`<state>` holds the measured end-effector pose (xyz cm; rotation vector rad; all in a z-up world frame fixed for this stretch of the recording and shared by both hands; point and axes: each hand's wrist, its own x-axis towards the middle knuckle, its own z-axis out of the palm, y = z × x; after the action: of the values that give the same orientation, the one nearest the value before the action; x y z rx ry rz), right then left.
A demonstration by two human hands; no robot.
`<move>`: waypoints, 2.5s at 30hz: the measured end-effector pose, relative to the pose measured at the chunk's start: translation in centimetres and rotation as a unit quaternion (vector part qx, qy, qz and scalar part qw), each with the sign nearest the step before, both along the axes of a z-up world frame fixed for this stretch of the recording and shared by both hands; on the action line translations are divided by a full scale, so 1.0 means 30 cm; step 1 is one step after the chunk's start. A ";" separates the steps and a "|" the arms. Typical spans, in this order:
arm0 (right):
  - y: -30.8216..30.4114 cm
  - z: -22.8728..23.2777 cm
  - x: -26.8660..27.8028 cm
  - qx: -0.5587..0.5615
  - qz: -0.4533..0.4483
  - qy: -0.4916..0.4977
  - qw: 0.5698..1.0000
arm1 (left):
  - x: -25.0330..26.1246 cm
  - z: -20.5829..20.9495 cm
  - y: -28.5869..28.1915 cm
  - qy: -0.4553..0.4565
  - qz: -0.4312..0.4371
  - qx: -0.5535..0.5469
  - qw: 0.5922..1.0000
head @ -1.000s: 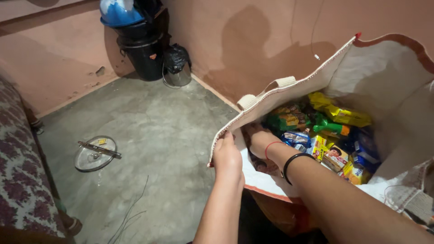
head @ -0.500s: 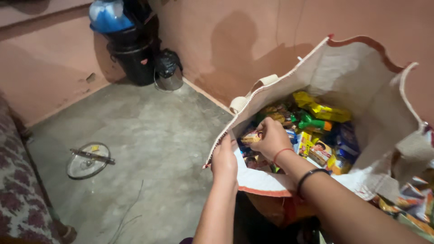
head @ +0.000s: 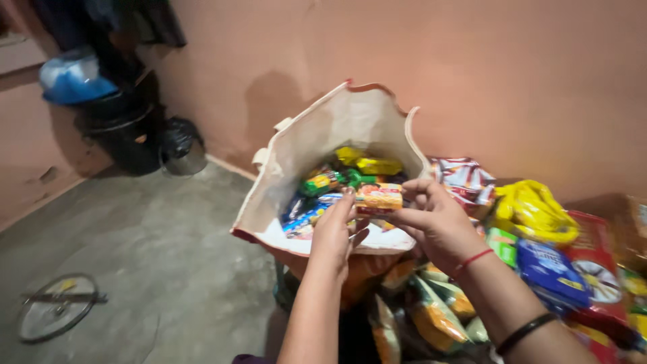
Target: The person repeatedly reaches into a large tote bag and removes packaged food items, placing them on a nearby table. The items include biscuits, chips, and snack packets, which are arranged in small stacks as they are taken out.
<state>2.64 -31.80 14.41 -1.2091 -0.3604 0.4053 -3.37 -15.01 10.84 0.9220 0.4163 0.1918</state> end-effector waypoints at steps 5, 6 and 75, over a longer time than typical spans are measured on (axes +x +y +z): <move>-0.327 0.104 -0.137 -0.017 -0.031 -0.033 0.999 | -0.047 0.112 -0.252 -0.092 -0.155 0.010 0.984; -0.384 0.116 -0.158 -0.008 -0.036 -0.041 0.998 | -0.045 0.122 -0.299 -0.110 -0.189 0.010 0.976; -1.523 -0.843 -0.253 -0.197 -0.427 0.329 0.819 | 0.022 -0.322 -1.196 0.138 -0.425 0.221 0.867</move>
<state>-4.95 -77.48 -10.87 -1.4061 0.8999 0.0788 -2.71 -50.88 1.17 1.5160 0.1926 -0.6921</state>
